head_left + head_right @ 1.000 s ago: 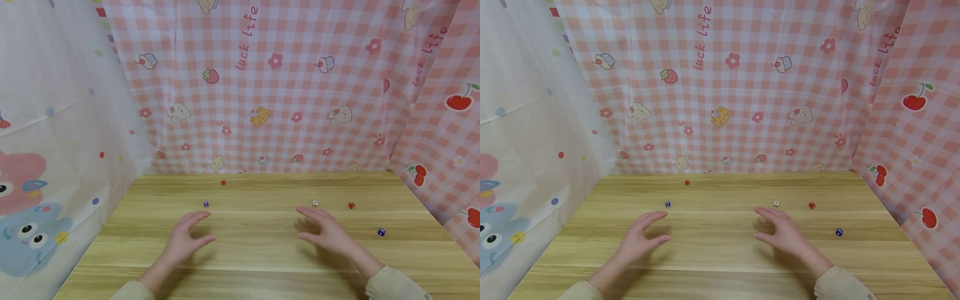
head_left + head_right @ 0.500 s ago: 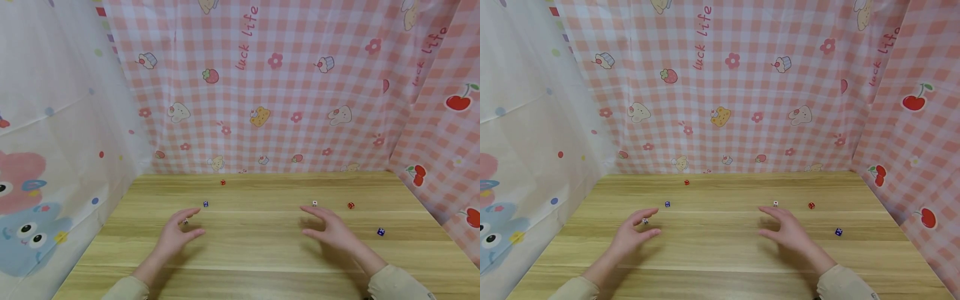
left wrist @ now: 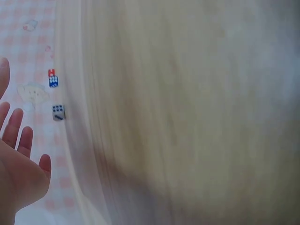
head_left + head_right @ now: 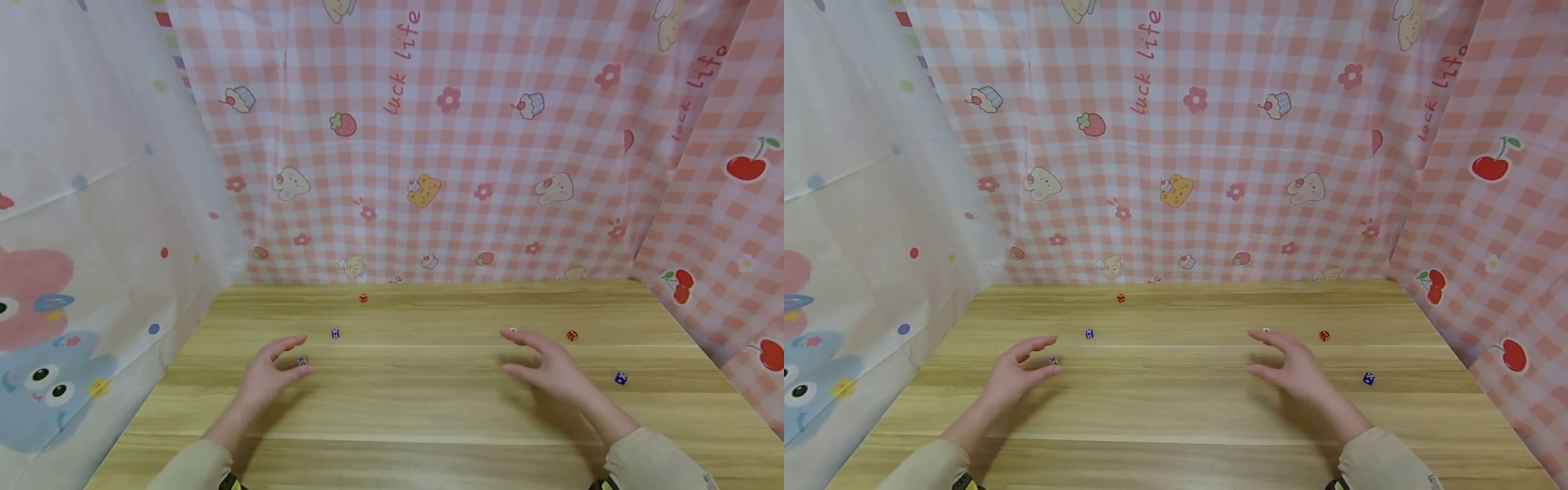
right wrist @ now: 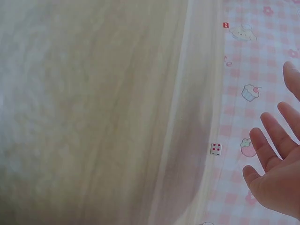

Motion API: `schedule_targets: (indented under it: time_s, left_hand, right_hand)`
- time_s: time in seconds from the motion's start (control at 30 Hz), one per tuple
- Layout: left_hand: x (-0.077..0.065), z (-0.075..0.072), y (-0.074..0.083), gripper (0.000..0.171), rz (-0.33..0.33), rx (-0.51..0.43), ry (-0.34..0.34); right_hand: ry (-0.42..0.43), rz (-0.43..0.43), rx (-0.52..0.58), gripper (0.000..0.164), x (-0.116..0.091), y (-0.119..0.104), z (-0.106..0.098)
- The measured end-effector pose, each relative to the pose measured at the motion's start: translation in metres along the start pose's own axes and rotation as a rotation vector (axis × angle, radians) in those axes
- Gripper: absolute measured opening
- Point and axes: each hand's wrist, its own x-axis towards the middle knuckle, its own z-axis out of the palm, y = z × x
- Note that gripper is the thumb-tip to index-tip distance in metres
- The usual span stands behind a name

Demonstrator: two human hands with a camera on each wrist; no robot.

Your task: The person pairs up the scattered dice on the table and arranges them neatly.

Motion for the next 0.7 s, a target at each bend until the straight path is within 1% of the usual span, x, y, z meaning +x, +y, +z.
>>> schedule_targets:
  time_s: [0.07, 0.2, 0.37, 0.57, 0.7]
  left_hand:
    - [0.002, -0.002, -0.003, 0.06, -0.006, 0.015, -0.004]
    - [0.005, -0.004, -0.008, 0.058, -0.003, 0.072, -0.008]
    - [0.008, -0.005, -0.011, 0.054, 0.032, 0.154, -0.015]
    - [0.01, -0.005, -0.012, 0.049, 0.073, 0.204, -0.016]
    - [0.011, -0.005, -0.012, 0.047, 0.093, 0.217, -0.011]
  right_hand:
    - [0.008, 0.0, 0.003, 0.056, 0.001, 0.002, -0.001]
    - [0.021, 0.022, 0.013, 0.056, 0.003, 0.007, -0.004]
    - [0.032, 0.059, 0.006, 0.054, 0.007, 0.012, -0.009]
    - [0.067, 0.021, -0.038, 0.053, 0.012, 0.017, -0.015]
    - [0.061, 0.031, -0.04, 0.053, 0.012, 0.02, -0.018]
